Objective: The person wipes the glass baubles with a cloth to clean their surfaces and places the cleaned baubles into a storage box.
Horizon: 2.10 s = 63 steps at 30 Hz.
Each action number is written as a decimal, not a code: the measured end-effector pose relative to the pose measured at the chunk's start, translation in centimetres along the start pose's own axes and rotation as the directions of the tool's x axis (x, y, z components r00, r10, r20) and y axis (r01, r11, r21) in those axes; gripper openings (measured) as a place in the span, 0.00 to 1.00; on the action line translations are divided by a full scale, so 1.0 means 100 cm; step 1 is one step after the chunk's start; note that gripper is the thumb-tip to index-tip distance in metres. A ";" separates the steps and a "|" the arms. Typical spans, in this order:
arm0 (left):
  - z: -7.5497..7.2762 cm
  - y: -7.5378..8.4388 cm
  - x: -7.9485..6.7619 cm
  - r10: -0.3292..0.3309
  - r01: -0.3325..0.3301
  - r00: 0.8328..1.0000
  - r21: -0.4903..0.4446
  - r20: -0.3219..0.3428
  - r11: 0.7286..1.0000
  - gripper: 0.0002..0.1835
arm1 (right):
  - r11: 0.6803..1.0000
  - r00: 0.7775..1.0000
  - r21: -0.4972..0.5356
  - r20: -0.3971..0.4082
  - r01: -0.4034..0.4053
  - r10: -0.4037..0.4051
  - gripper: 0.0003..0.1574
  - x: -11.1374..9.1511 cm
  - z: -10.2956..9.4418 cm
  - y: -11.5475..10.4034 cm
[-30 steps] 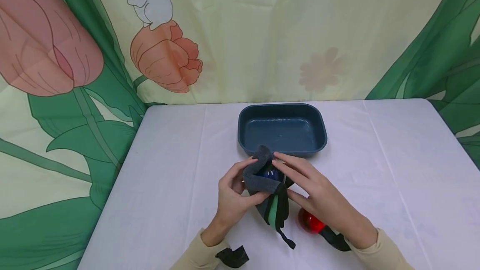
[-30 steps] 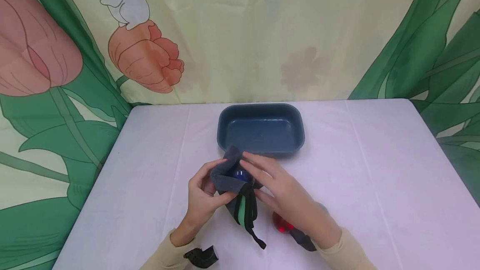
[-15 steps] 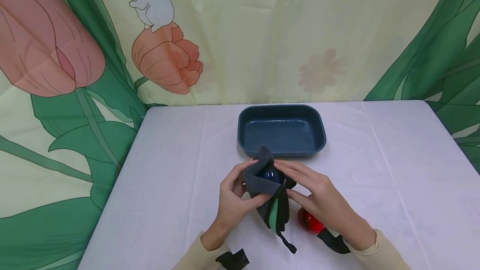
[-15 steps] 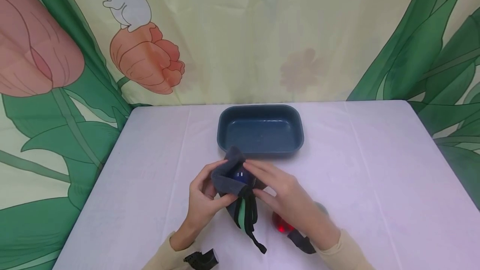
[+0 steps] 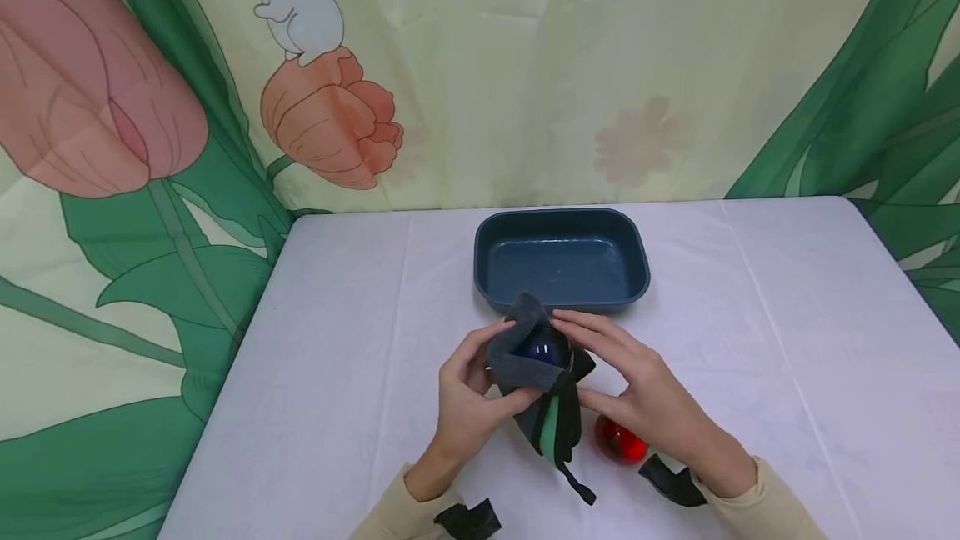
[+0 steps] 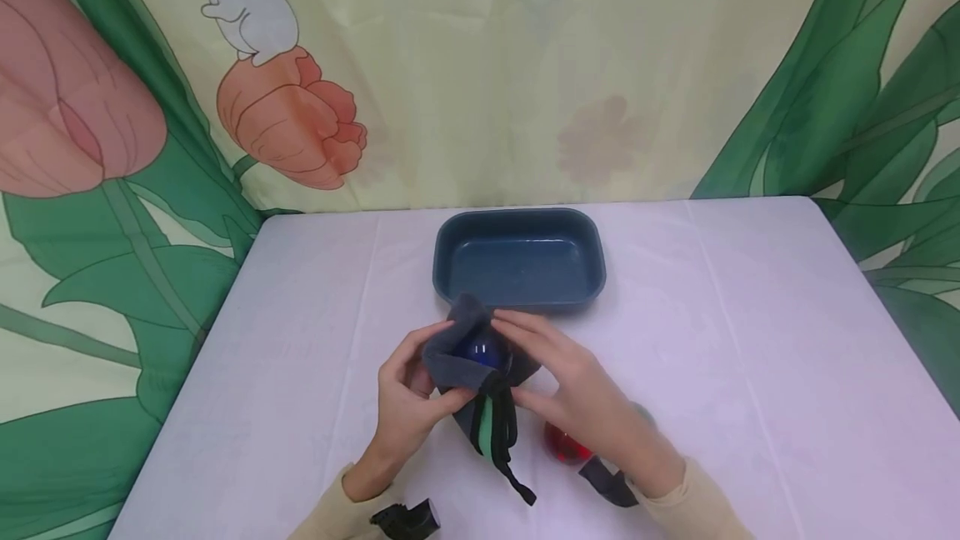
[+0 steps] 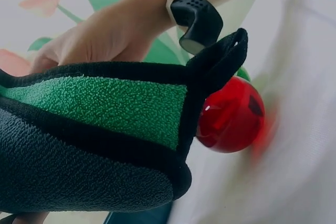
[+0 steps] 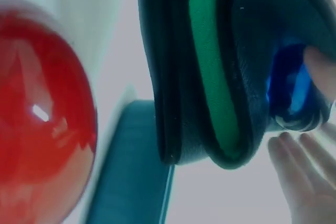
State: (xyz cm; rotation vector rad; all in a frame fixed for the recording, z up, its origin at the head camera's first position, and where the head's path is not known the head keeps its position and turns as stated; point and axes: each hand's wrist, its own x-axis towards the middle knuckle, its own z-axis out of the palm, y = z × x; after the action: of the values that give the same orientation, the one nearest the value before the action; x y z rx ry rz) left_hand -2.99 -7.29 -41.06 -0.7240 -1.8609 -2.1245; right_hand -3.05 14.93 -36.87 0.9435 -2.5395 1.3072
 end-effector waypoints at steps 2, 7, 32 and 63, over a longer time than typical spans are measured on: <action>0.000 0.000 -0.001 0.001 -0.001 1.000 0.000 -0.007 1.000 0.34 | 0.997 0.997 -0.042 0.028 0.067 -0.066 0.52 0.000 0.000 0.001; -0.001 -0.001 -0.003 -0.008 0.008 1.000 -0.009 -0.017 1.000 0.34 | 0.978 0.980 -0.071 0.045 0.198 -0.195 0.30 -0.001 0.003 0.004; 0.000 0.005 -0.002 -0.070 0.071 0.996 0.008 -0.047 0.997 0.33 | 0.992 0.997 0.097 0.008 -0.081 0.081 0.46 0.000 0.006 0.002; 0.001 0.005 0.000 -0.050 0.049 0.998 -0.021 -0.039 0.999 0.31 | 1.000 0.999 -0.021 -0.043 -0.013 0.012 0.49 0.002 0.004 -0.003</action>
State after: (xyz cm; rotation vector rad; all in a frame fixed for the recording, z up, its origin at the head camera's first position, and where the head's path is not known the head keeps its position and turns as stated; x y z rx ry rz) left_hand -2.75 -7.31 -40.63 -0.6414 -1.8581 -2.1747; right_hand -2.95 14.44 -36.85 0.8877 -2.5265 1.2865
